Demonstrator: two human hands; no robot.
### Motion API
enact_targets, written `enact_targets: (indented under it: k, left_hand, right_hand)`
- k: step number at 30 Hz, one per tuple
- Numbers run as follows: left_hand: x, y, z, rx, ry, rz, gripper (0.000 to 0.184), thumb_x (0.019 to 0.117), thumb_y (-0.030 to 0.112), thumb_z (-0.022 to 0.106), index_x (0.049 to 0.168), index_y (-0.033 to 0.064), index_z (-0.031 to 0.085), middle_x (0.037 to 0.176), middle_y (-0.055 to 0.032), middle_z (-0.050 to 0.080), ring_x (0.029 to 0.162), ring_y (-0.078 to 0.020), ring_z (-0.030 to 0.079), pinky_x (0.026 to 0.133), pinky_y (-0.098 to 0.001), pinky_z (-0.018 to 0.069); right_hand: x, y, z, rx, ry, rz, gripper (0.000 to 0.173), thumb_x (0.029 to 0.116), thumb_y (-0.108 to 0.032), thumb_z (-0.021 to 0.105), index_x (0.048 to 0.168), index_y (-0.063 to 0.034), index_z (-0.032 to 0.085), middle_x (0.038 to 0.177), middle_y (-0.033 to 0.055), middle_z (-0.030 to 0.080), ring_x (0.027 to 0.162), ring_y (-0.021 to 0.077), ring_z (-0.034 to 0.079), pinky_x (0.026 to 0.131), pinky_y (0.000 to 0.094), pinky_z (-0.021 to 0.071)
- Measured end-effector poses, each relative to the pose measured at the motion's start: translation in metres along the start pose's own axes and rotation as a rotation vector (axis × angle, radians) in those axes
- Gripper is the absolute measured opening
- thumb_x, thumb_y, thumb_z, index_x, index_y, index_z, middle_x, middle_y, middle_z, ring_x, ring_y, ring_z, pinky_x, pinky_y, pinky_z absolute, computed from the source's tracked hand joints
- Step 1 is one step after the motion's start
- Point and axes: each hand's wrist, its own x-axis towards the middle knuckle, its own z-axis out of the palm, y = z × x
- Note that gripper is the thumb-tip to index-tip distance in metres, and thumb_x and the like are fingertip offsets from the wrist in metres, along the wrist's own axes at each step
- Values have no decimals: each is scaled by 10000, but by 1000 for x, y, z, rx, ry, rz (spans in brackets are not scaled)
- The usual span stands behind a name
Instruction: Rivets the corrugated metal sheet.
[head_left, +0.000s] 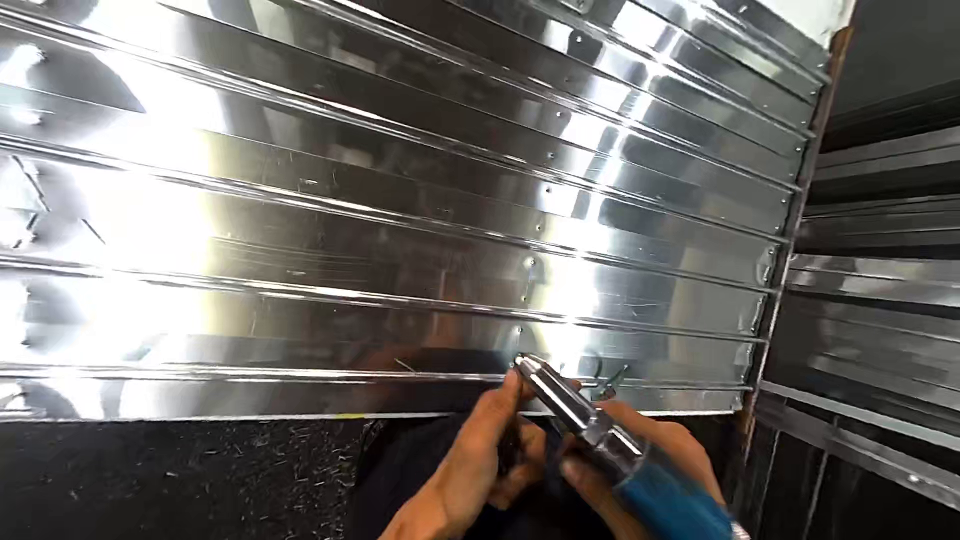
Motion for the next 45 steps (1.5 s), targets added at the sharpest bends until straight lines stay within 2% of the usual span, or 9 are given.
enact_targets:
  k: [3,8,10,12,15,20,24,28,45]
  left_hand:
    - [-15,-29,7,107,-58,46,615,1061,596,302,1492,203,496,770,27,628,446,-1,400,373,-159,332]
    - [-28,-47,18,272,32,225,829,956,753,415,1463,103,505,945,68,682,627,31,540,514,-139,442]
    - [-26,-47,18,330,67,282,665,1031,598,412,1422,75,534,924,64,670,644,18,554,528,-151,460]
    - [-24,-44,15,334,169,321,393,1057,232,446,1344,21,611,906,0,702,670,-55,625,577,-224,540]
    - [-26,-44,12,321,385,319,271,1018,77,510,1139,39,749,664,30,569,463,-38,410,414,-206,343]
    - [-26,-59,19,442,247,448,184,1005,141,627,944,36,766,616,71,582,480,22,443,449,-168,374]
    - [-17,-38,23,222,382,439,203,979,167,649,825,77,745,571,49,538,434,-9,405,402,-190,345]
    - [-20,-3,16,110,564,498,217,972,168,651,819,43,742,524,-2,492,390,-41,382,360,-201,335]
    - [71,25,-29,286,546,81,290,1036,193,578,854,50,752,546,-4,454,417,-74,332,388,-227,281]
  right_hand:
    - [-19,11,14,-97,-46,-91,320,882,-152,792,1166,-37,700,1000,46,763,898,99,730,810,301,636]
    - [-39,12,32,-161,12,-154,344,840,-141,784,1158,-33,709,976,55,758,873,77,715,789,268,614]
    - [-44,13,33,-128,55,-176,344,828,-115,785,1151,-25,710,971,46,761,858,71,717,772,263,620]
    - [-51,12,31,-61,136,-166,340,816,-66,783,1139,7,703,939,54,760,816,83,721,740,271,632]
    - [-60,11,34,-29,363,-135,320,819,-21,789,1108,53,673,894,65,757,770,123,734,709,301,651]
    - [-57,14,37,-104,465,-148,251,826,-19,775,1040,46,662,842,47,747,739,109,725,686,279,640]
    - [-55,14,30,-225,313,-258,229,858,-173,798,995,0,740,845,52,763,752,51,721,683,231,625]
    - [-51,3,25,-357,179,-261,321,897,-352,755,1047,-69,773,813,72,745,720,68,695,637,242,577]
    - [25,55,9,-348,157,49,278,883,-306,779,1088,-119,773,863,-8,767,737,44,710,639,272,613]
